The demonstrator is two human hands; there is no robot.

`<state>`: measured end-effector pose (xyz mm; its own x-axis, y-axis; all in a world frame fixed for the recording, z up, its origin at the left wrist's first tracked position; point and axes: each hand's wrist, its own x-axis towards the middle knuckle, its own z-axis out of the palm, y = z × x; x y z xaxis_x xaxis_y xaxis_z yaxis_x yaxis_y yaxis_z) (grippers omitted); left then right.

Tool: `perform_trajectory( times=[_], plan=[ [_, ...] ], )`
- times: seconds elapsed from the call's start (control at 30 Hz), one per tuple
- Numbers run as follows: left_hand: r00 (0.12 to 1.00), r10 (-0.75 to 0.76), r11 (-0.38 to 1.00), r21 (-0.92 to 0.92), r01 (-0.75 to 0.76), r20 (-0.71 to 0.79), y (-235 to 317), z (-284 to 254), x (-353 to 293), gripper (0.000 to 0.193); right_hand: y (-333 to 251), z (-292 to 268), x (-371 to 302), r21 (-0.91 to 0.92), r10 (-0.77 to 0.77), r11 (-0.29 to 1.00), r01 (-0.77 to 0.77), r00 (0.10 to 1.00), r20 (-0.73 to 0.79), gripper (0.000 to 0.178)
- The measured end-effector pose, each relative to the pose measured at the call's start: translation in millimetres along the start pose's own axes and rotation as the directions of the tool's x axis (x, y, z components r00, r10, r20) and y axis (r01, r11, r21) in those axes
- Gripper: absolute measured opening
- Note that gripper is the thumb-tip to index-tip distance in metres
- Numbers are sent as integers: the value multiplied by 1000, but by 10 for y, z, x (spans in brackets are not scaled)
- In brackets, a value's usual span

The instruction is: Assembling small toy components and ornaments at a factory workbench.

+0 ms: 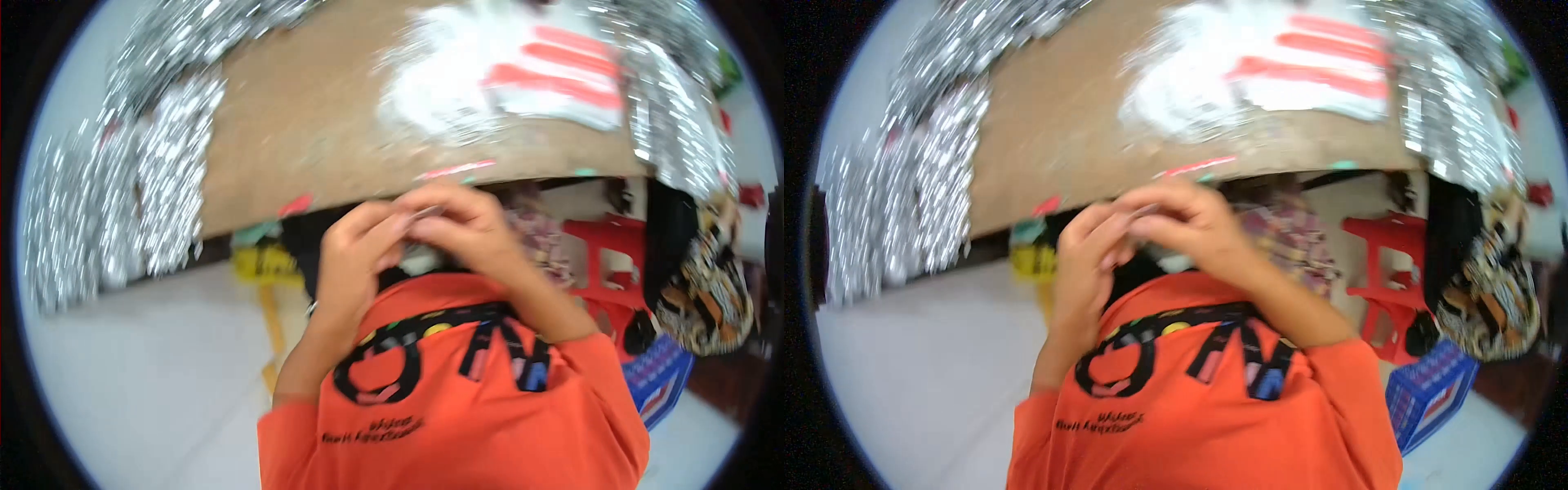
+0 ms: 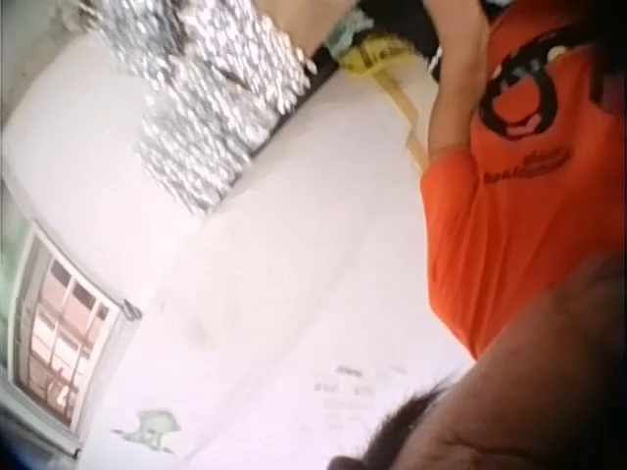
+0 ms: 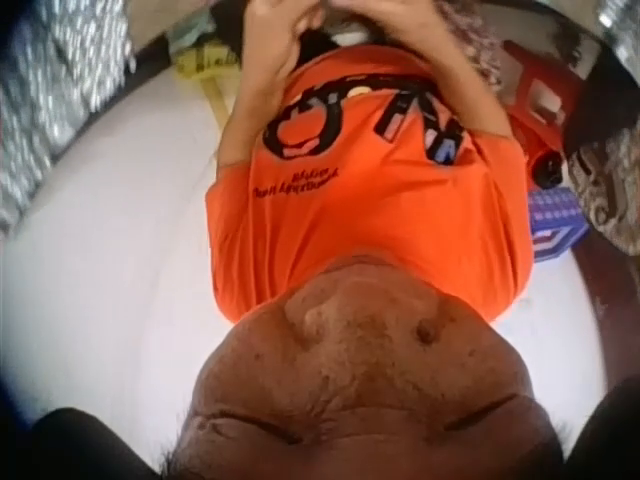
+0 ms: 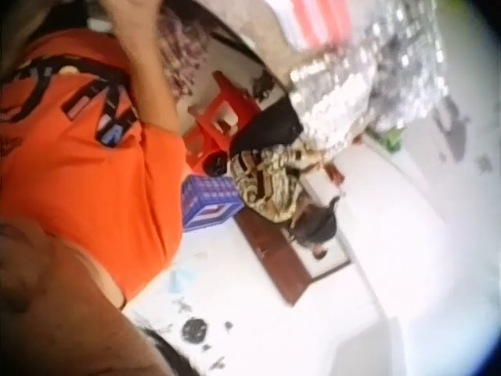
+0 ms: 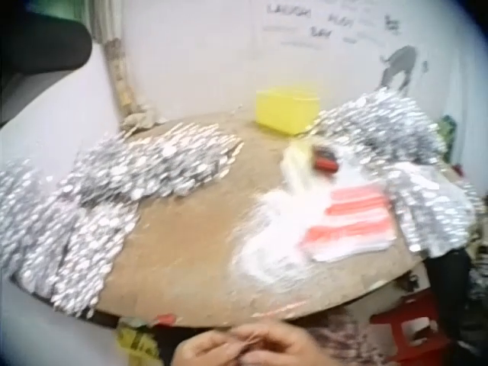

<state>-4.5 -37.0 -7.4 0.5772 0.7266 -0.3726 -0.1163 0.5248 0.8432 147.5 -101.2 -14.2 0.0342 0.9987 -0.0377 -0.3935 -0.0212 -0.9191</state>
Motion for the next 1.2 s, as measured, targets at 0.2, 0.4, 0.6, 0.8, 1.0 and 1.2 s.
perform_trajectory(
  times=[0.2, 0.4, 0.6, 0.8, 1.0, 1.2],
  plan=[
    [998, 54, 998, -26, -55, -31, -56, -5, -57, 10, 85, -37, 72, -609, -518, 671, 422, 855, 22, 7],
    [990, 136, 987, 92, -133, -31, -135, -22, -8, 10, 128, -88, 78, -800, -674, 392, 455, 733, 87, 5],
    [991, 135, 903, 413, -122, -2, -14, 196, -243, 3, 319, -200, 188, -911, -695, 146, 386, 695, 183, 15],
    [958, 56, 957, 258, -131, 281, -46, 23, -173, 24, -159, -281, 20, -902, -592, 370, 221, 804, -46, 13],
    [932, 218, 760, 549, -348, 289, -343, -254, -218, 27, -312, -568, 35, -620, -535, 743, 251, 779, -325, 11],
    [681, 710, 472, 839, -271, -180, 650, -799, -172, 20, -10, -655, 181, -588, -448, 778, 222, 852, -271, 26]
  ],
)
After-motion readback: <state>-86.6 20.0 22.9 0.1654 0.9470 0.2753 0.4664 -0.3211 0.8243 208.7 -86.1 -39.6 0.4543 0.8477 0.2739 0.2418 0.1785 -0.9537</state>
